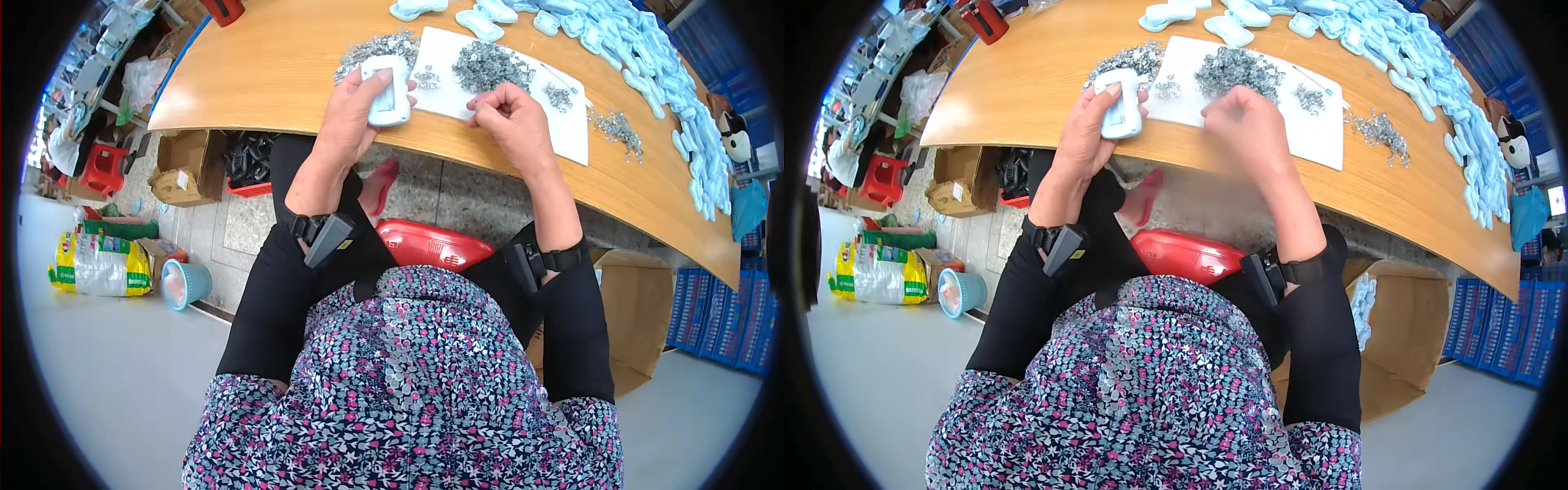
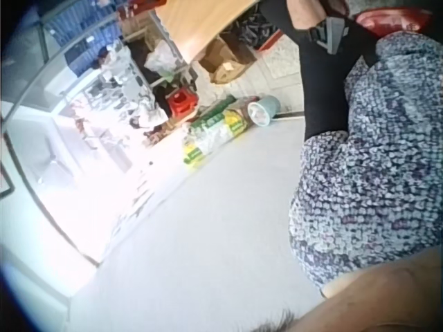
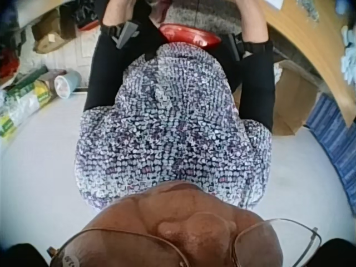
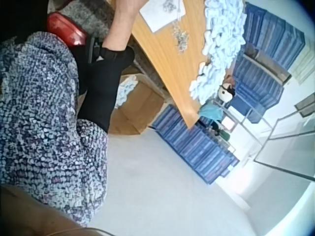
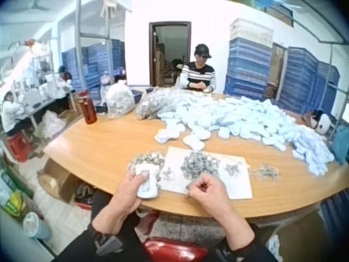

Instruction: Manually assemble small electronic or mechanical components into a blue plastic housing.

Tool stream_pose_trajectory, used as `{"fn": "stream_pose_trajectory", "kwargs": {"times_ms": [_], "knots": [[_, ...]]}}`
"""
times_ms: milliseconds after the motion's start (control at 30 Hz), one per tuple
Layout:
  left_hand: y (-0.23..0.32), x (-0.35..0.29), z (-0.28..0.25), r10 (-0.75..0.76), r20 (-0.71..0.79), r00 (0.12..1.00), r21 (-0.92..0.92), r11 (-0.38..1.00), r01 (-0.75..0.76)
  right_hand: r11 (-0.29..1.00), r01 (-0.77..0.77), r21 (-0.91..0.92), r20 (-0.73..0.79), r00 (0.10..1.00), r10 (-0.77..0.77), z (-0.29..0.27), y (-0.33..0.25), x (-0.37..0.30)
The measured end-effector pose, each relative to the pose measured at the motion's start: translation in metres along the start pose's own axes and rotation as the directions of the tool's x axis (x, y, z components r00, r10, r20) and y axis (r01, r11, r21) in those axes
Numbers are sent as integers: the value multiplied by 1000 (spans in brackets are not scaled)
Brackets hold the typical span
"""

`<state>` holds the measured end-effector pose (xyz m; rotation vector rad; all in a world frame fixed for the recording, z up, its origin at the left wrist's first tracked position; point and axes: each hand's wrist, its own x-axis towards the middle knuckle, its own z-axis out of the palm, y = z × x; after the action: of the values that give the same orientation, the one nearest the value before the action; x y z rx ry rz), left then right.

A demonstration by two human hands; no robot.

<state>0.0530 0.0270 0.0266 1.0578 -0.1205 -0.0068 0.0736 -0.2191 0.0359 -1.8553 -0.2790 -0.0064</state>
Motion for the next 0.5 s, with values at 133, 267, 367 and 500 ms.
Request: {"fn": "stream_pose_trajectory", "kwargs": {"times_ms": [133,267,367,500], "knots": [[2,-2,1,3,-6,1000,-50,999,-3,1000,6,-8,13,1000,-5,-7,3,-7],[4,-1,6,39,7,999,-91,995,-38,990,24,142,3,1000,-24,-8,11,-10],[3,2,0,11,19,1000,-153,988,-8,965,-38,260,24,999,33,-10,11,-13],[4,6,1,-38,-14,999,-133,990,36,946,-44,322,56,998,27,-11,12,-11]]}}
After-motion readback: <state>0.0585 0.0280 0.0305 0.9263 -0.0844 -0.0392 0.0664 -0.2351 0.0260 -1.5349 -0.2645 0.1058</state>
